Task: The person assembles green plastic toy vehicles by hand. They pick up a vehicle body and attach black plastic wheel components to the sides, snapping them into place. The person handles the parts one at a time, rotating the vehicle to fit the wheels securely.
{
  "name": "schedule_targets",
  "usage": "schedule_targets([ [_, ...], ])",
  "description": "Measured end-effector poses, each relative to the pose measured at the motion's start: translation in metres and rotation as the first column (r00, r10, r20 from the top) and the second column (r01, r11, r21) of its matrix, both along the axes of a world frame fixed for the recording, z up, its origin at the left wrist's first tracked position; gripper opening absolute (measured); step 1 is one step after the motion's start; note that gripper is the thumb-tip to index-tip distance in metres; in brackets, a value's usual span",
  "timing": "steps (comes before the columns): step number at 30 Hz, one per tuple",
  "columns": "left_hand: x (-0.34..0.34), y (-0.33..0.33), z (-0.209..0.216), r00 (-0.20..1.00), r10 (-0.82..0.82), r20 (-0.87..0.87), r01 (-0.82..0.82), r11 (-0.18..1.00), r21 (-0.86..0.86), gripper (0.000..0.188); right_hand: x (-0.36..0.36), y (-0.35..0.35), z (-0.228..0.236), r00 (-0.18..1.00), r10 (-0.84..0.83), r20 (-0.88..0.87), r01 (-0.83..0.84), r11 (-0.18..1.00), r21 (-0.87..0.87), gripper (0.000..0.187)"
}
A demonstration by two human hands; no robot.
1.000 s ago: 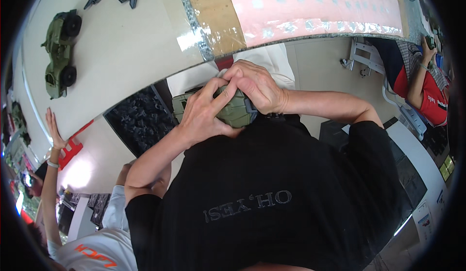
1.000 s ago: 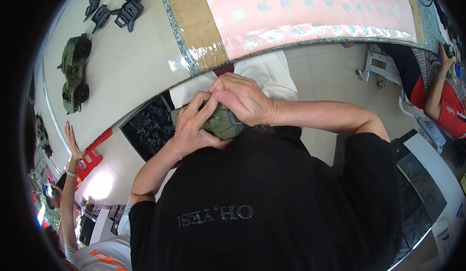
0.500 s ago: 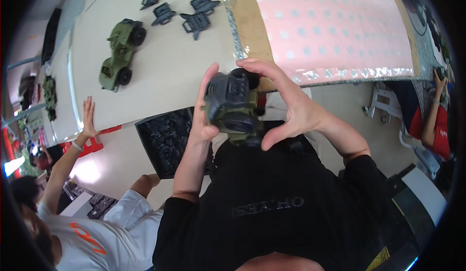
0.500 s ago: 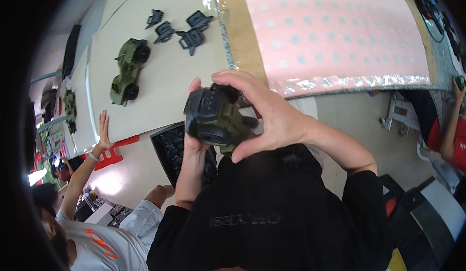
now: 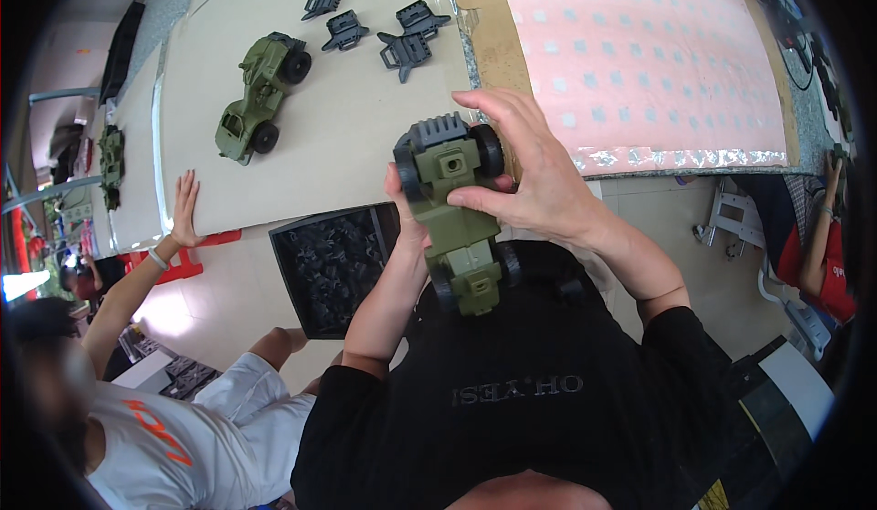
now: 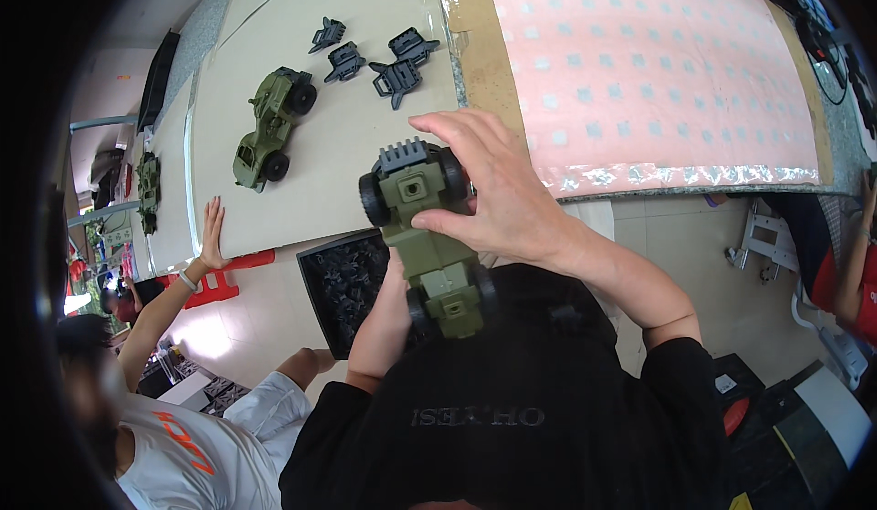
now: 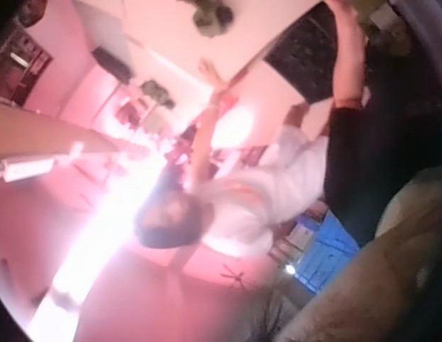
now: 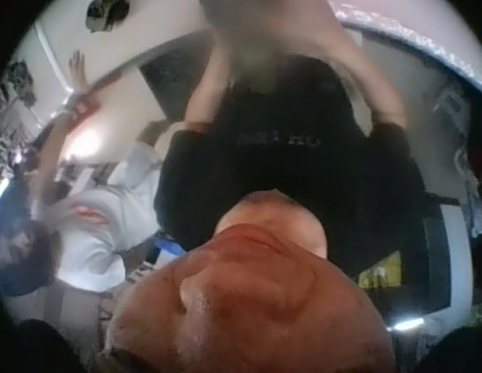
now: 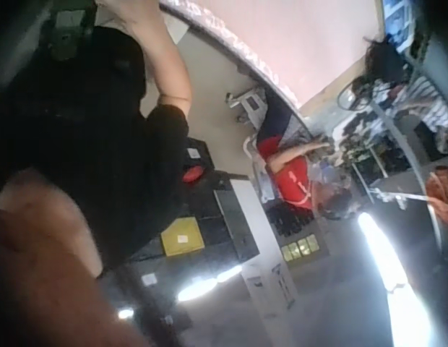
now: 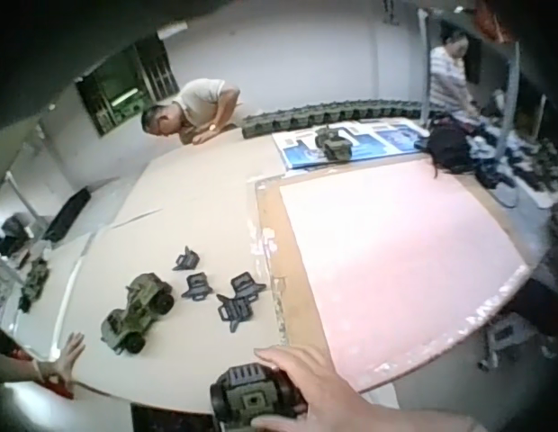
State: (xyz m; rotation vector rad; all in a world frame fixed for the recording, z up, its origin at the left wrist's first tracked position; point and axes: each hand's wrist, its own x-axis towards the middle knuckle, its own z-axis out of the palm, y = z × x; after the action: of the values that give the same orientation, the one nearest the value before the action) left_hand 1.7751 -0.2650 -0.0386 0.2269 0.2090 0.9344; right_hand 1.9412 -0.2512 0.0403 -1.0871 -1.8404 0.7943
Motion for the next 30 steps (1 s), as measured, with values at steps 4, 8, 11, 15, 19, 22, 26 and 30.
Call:
schedule_targets([
  [4, 0.009, 0.003, 0.007, 0.939, 0.112, -0.326, -0.113, 0.993, 0.016, 0.053, -0.008, 0.005, -0.002, 0.993, 0.037, -0.116, -0.053, 0.989, -0.135, 0.070],
  [8, 0.008, 0.008, -0.017, 0.946, 0.124, -0.299, -0.098, 0.990, 0.100, 0.039, -0.015, 0.003, -0.003, 0.988, 0.002, -0.153, -0.017, 0.995, -0.097, 0.061],
  [11, 0.007, 0.009, -0.027, 0.940, 0.114, -0.323, -0.058, 0.982, 0.180, 0.036, -0.017, 0.001, -0.003, 0.994, -0.036, -0.102, 0.036, 0.999, -0.008, 0.056],
  [15, 0.012, 0.000, -0.032, 0.955, 0.135, -0.263, -0.111, 0.988, 0.104, 0.036, -0.015, -0.001, -0.007, 0.996, -0.036, -0.085, 0.036, 0.999, 0.000, 0.052],
  [19, -0.001, 0.001, 0.005, 0.938, 0.186, -0.294, -0.181, 0.983, 0.045, 0.049, -0.014, 0.004, -0.012, 0.987, 0.022, -0.157, -0.038, 0.994, -0.102, 0.071],
  [22, -0.055, 0.017, 0.029, 0.926, 0.118, -0.358, -0.079, 0.990, 0.121, 0.071, -0.012, 0.010, -0.001, 0.983, 0.027, -0.183, -0.060, 0.982, -0.178, 0.088],
  [26, -0.090, 0.051, 0.112, -0.097, 0.683, -0.724, 0.078, 0.731, 0.678, 0.057, 0.009, 0.021, -0.009, 0.989, -0.056, -0.140, 0.035, 0.988, -0.148, 0.086],
  [30, -0.102, 0.084, 0.111, -0.636, 0.706, -0.312, 0.446, 0.666, 0.597, 0.061, 0.014, 0.038, -0.011, 0.997, -0.064, -0.049, 0.054, 0.981, -0.187, 0.071],
])
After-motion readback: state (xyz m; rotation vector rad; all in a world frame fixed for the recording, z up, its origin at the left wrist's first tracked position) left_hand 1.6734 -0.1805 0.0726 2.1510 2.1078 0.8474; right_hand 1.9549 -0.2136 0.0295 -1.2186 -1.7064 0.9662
